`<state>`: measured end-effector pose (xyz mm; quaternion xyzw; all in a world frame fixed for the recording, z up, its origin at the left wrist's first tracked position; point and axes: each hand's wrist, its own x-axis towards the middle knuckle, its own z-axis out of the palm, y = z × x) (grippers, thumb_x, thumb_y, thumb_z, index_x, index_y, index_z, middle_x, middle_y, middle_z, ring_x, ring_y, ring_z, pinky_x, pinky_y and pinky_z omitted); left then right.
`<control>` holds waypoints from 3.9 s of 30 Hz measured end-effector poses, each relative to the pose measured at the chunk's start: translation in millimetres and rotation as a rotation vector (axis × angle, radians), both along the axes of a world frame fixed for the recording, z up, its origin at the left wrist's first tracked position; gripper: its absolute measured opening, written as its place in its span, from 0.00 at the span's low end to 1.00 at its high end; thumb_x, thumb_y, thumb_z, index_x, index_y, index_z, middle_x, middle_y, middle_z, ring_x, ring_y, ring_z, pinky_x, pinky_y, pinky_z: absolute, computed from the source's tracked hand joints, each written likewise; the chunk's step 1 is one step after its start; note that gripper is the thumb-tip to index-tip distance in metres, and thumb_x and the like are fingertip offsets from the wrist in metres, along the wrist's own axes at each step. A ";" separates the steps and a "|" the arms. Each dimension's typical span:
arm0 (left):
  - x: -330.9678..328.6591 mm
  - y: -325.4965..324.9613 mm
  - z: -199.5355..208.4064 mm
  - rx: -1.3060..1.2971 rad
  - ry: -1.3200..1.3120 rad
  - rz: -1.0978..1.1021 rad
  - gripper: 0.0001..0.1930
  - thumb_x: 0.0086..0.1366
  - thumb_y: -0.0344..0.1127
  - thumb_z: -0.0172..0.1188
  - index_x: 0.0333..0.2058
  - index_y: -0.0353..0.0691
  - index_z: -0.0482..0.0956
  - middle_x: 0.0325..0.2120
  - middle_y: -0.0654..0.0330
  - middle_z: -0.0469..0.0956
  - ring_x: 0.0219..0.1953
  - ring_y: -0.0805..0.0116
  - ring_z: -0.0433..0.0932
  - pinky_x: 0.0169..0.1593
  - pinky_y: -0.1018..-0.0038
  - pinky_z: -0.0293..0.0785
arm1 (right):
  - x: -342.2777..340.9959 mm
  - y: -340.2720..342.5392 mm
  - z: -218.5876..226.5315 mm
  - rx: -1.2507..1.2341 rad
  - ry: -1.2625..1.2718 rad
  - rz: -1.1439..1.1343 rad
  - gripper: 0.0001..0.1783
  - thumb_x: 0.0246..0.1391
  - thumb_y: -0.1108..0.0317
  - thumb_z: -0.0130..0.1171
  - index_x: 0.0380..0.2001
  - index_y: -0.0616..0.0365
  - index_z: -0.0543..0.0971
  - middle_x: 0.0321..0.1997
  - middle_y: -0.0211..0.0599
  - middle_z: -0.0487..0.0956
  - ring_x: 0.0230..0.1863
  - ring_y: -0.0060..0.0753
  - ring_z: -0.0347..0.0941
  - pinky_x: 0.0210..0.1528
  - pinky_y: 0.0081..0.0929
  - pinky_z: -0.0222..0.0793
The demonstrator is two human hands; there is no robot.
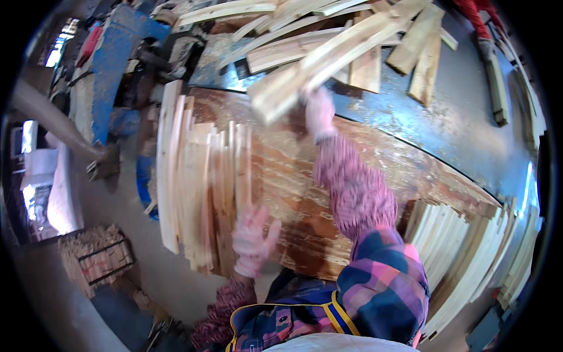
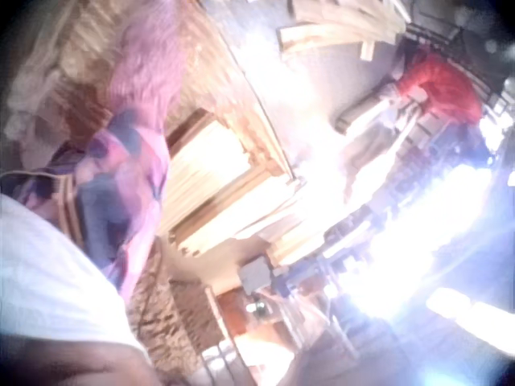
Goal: The person sorts and stacks light-colored wooden planks on a workbench. They pick up individual planks from a disorganized pile, align them, and place them into a neat stack.
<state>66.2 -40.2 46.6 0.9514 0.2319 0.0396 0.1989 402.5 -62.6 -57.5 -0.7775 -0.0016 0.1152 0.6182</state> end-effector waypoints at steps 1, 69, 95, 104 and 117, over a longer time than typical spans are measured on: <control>32.9 7.2 7.5 0.323 0.017 -0.168 0.35 0.57 0.49 0.70 0.62 0.45 0.71 0.61 0.45 0.69 0.54 0.42 0.76 0.54 0.56 0.76 | -37.9 -25.8 -0.3 0.024 0.091 0.113 0.25 0.58 0.49 0.60 0.46 0.62 0.80 0.46 0.54 0.82 0.50 0.51 0.79 0.53 0.43 0.72; -147.3 -32.3 -38.1 -1.193 0.085 0.228 0.33 0.55 0.36 0.63 0.62 0.42 0.71 0.40 0.60 0.81 0.41 0.70 0.78 0.49 0.73 0.74 | -215.3 -221.2 61.9 -0.055 0.272 0.368 0.25 0.54 0.56 0.67 0.50 0.62 0.82 0.56 0.41 0.79 0.51 0.33 0.78 0.57 0.25 0.71; -148.2 -20.2 -60.4 -1.330 -0.155 0.406 0.44 0.51 0.20 0.58 0.70 0.43 0.60 0.46 0.60 0.81 0.42 0.70 0.79 0.49 0.76 0.75 | -227.7 -139.9 58.6 -0.896 0.000 0.384 0.48 0.50 0.51 0.65 0.71 0.49 0.56 0.65 0.52 0.64 0.69 0.50 0.59 0.69 0.45 0.57; -81.6 -33.6 -75.9 -1.131 -0.057 0.332 0.31 0.62 0.32 0.60 0.64 0.42 0.69 0.48 0.56 0.80 0.48 0.64 0.78 0.54 0.70 0.75 | -255.8 -136.2 -3.5 -0.089 0.088 0.333 0.29 0.59 0.57 0.64 0.60 0.58 0.73 0.54 0.49 0.78 0.57 0.46 0.74 0.62 0.40 0.67; 11.8 -44.9 -81.2 -0.429 0.191 0.381 0.50 0.45 0.35 0.65 0.69 0.35 0.55 0.55 0.42 0.72 0.58 0.45 0.71 0.63 0.58 0.67 | 193.3 -28.9 23.2 -1.232 -0.537 0.647 0.42 0.55 0.45 0.60 0.69 0.50 0.62 0.76 0.42 0.58 0.76 0.44 0.51 0.76 0.37 0.45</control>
